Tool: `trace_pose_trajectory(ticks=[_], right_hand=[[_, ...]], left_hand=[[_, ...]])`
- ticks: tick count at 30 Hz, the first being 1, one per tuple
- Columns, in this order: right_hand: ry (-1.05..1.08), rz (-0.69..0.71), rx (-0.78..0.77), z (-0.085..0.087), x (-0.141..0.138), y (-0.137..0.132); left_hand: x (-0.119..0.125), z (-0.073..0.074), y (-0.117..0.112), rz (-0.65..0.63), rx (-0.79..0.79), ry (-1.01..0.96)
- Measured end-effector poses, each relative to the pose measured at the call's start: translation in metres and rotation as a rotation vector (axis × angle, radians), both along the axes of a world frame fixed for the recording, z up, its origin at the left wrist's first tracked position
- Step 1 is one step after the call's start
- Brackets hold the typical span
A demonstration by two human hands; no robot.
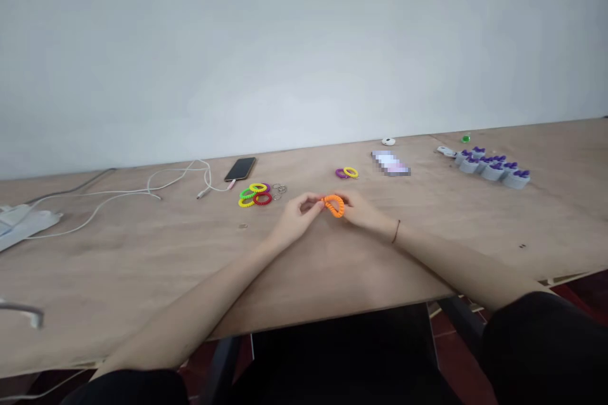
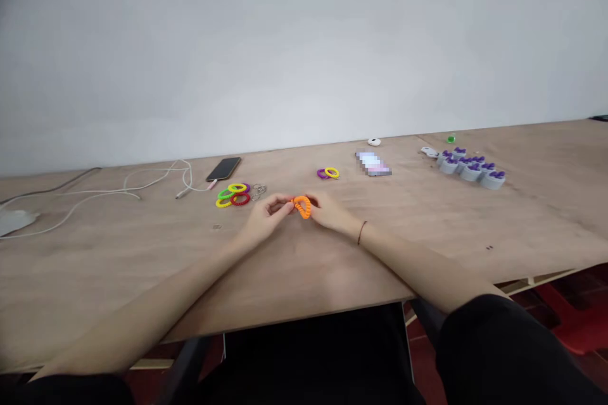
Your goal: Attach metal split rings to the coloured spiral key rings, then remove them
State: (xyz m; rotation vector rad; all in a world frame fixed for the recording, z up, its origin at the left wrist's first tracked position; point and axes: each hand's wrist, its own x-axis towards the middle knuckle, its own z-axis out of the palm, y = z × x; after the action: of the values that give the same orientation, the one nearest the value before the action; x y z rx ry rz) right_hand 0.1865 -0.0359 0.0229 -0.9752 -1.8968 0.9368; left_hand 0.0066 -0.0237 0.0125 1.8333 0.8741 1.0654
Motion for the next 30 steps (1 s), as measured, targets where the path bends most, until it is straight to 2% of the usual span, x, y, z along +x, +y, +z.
trace_pose_trajectory(ticks=[2,4,6,13,17,20,25,27,30], right_hand=[[-0.071,-0.026,0.148,0.0,0.004,0.002],[-0.094,-0.065,0.193,0.0,0.005,0.002],[-0.057,-0.081,0.164,0.0,0.003,0.002],[0.245,-0.064,-0.146,-0.003,-0.006,0.003],[0.253,-0.087,-0.1,-0.004,-0.005,0.004],[0.121,-0.128,0.072,-0.005,-0.003,0.002],[-0.152,-0.221,0.406,-0.009,-0.001,0.0],[-0.209,-0.208,0.47,-0.011,-0.002,0.001],[-0.164,-0.182,0.47,-0.012,-0.004,0.001]], left_hand=[[-0.001,-0.001,0.003,-0.035,-0.026,-0.013],[-0.001,-0.002,0.005,-0.053,-0.038,-0.019],[-0.001,-0.002,0.006,-0.046,-0.034,-0.027],[0.004,-0.001,-0.002,0.064,0.109,0.006],[0.005,-0.002,-0.006,0.108,0.202,0.033],[0.008,-0.004,-0.005,0.074,0.051,-0.06],[0.012,-0.005,-0.002,0.058,-0.43,-0.295],[0.012,-0.004,-0.001,0.034,-0.495,-0.303],[0.009,-0.005,0.001,-0.013,-0.44,-0.268]])
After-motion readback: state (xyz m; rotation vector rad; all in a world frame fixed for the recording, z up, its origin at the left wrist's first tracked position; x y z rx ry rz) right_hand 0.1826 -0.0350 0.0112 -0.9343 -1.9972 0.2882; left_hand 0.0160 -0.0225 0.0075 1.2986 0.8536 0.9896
